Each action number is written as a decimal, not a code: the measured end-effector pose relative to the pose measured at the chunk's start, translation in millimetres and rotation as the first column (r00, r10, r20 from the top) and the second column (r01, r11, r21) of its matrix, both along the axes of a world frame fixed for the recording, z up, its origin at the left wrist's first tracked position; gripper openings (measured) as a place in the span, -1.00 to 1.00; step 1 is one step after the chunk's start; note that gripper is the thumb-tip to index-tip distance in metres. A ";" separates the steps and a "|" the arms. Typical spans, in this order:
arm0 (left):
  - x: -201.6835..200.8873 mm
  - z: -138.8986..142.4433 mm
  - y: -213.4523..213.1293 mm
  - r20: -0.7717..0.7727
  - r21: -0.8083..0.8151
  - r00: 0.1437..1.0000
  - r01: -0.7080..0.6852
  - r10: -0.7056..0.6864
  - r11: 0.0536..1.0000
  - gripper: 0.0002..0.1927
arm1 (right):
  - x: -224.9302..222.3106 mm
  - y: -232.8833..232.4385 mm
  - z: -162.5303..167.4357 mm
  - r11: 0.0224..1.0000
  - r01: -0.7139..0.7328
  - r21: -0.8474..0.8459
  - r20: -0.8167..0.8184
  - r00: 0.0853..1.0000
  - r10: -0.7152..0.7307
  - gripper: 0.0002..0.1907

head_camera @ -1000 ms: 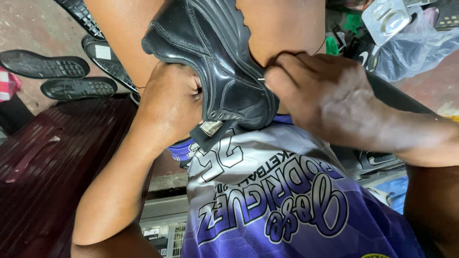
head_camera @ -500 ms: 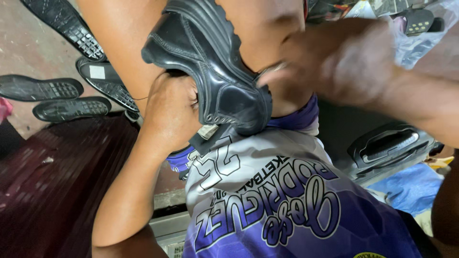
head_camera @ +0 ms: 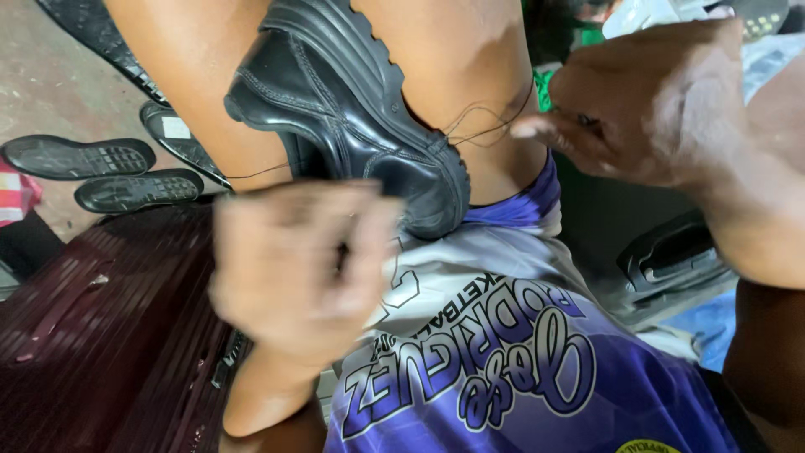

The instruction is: The person holds a black shoe upper on their lap and hand-stitches it with a needle and thread, pulling the thread through the shoe material repeatedly and repositioning the shoe as they sew.

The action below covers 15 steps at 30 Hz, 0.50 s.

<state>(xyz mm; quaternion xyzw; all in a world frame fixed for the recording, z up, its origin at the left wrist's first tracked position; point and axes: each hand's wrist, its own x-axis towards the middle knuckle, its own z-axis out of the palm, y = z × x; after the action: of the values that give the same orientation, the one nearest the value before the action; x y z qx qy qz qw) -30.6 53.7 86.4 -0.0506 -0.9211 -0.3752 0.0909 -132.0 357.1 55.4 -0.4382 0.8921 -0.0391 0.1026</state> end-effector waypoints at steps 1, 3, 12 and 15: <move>-2.5 0.9 7.8 0.018 0.008 0.998 0.060 -0.060 0.998 -0.79 | 0.0 -3.1 0.7 1.000 -0.016 -0.021 -0.024 1.000 0.016 -0.48; -11.8 1.8 25.5 0.028 -0.043 0.988 0.156 -0.154 0.987 -0.71 | 1.1 -5.8 2.9 1.000 -0.007 -0.028 -0.039 0.999 0.006 -0.48; -33.3 -23.1 37.4 0.131 0.116 0.954 0.257 -0.271 0.959 -0.83 | -1.0 -29.8 3.0 0.988 -0.034 -0.150 -0.027 0.999 0.030 -0.56; -26.8 -25.0 28.2 0.127 0.277 0.961 0.203 -0.245 0.939 -0.85 | 1.1 -52.9 -8.4 0.898 -0.080 -0.433 0.079 0.989 0.126 -0.52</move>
<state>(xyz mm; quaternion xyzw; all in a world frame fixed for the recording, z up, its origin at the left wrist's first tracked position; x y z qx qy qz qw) -57.4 81.9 61.4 -0.1127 -0.8561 -0.5040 -0.0205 -130.9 304.2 46.9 -0.4939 0.8307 -0.2516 0.0523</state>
